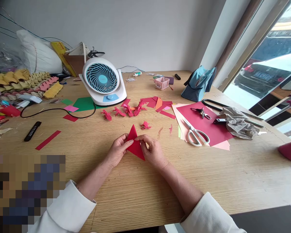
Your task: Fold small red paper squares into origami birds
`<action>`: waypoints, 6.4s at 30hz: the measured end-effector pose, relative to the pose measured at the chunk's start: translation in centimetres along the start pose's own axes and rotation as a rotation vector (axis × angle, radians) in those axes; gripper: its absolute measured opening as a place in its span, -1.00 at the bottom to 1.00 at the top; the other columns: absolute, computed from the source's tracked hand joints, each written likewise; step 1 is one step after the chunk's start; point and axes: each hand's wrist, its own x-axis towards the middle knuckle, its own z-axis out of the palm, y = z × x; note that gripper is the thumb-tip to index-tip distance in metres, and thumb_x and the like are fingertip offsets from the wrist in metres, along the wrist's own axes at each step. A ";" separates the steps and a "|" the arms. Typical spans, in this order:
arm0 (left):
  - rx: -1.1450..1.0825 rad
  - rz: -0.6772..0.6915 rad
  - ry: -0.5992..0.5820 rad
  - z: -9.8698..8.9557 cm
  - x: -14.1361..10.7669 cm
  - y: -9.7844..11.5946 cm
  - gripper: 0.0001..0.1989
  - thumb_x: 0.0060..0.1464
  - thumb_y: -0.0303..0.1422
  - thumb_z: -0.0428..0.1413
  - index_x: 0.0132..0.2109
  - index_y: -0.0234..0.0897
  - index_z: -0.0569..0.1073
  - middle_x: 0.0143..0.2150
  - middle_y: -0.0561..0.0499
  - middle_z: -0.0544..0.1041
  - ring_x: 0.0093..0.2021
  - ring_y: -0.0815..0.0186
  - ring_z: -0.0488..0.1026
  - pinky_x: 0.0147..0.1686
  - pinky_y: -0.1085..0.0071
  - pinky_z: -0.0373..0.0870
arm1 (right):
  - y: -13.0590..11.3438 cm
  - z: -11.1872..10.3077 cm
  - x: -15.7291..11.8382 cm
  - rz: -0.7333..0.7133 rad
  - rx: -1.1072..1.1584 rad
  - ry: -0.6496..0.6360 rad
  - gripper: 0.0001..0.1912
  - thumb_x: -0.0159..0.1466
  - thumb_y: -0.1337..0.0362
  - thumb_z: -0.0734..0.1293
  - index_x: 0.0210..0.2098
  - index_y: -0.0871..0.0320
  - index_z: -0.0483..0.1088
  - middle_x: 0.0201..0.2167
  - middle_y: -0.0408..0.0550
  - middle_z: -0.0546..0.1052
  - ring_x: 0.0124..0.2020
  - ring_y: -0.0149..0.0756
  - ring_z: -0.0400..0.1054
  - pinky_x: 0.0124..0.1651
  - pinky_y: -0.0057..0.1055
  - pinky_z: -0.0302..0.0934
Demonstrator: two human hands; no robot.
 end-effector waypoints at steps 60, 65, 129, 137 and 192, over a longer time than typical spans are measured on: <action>0.022 0.027 0.138 0.0 -0.3 -0.3 -0.82 -0.08 -0.33 0.15 -0.30 -0.32 0.54 -0.23 -0.05 0.57 -0.33 0.27 0.51 -0.49 0.38 0.52 | -0.2 0.3 0.7 0.444 0.613 0.010 -0.79 0.14 0.11 0.39 -0.44 0.11 0.37 -0.54 -0.22 0.35 -0.53 -0.44 0.19 -0.40 -0.46 0.17; 0.083 0.042 0.109 -0.2 -0.3 -0.1 -0.73 0.00 -0.29 0.09 -0.18 -0.31 0.54 -0.25 -0.06 0.60 -0.38 0.26 0.54 -0.48 0.37 0.52 | 0.7 0.1 0.9 0.303 0.451 0.020 -0.80 0.19 0.11 0.34 -0.45 0.10 0.37 -0.51 -0.18 0.36 -0.49 -0.40 0.22 -0.37 -0.43 0.17; 0.013 0.131 0.241 -0.3 0.4 -0.4 -0.63 -0.19 -0.20 0.39 -0.28 -0.31 0.51 -0.34 0.06 0.57 -0.37 0.44 0.44 -0.38 0.54 0.30 | 0.8 -0.4 1.1 0.261 0.513 -0.028 -0.66 0.19 0.03 0.44 -0.21 0.10 0.35 -0.38 -0.14 0.41 -0.40 -0.39 0.28 -0.36 -0.43 0.19; 0.045 0.153 0.212 0.4 0.0 -0.2 -0.63 -0.17 -0.20 0.37 -0.27 -0.31 0.47 -0.33 0.05 0.56 -0.35 0.42 0.44 -0.33 0.51 0.35 | 1.2 0.0 1.3 0.344 0.494 0.042 -0.63 0.11 -0.04 0.47 -0.38 0.13 0.40 -0.48 -0.15 0.43 -0.47 -0.40 0.28 -0.39 -0.42 0.19; 0.342 0.317 0.161 0.4 -0.3 -0.4 -0.83 -0.04 -0.28 0.29 -0.36 -0.31 0.54 -0.42 0.06 0.54 -0.37 0.36 0.48 -0.29 0.46 0.44 | 0.5 -0.1 1.2 0.488 0.708 0.067 -0.66 0.03 0.03 0.54 -0.44 0.14 0.44 -0.53 -0.20 0.41 -0.47 -0.44 0.24 -0.31 -0.43 0.19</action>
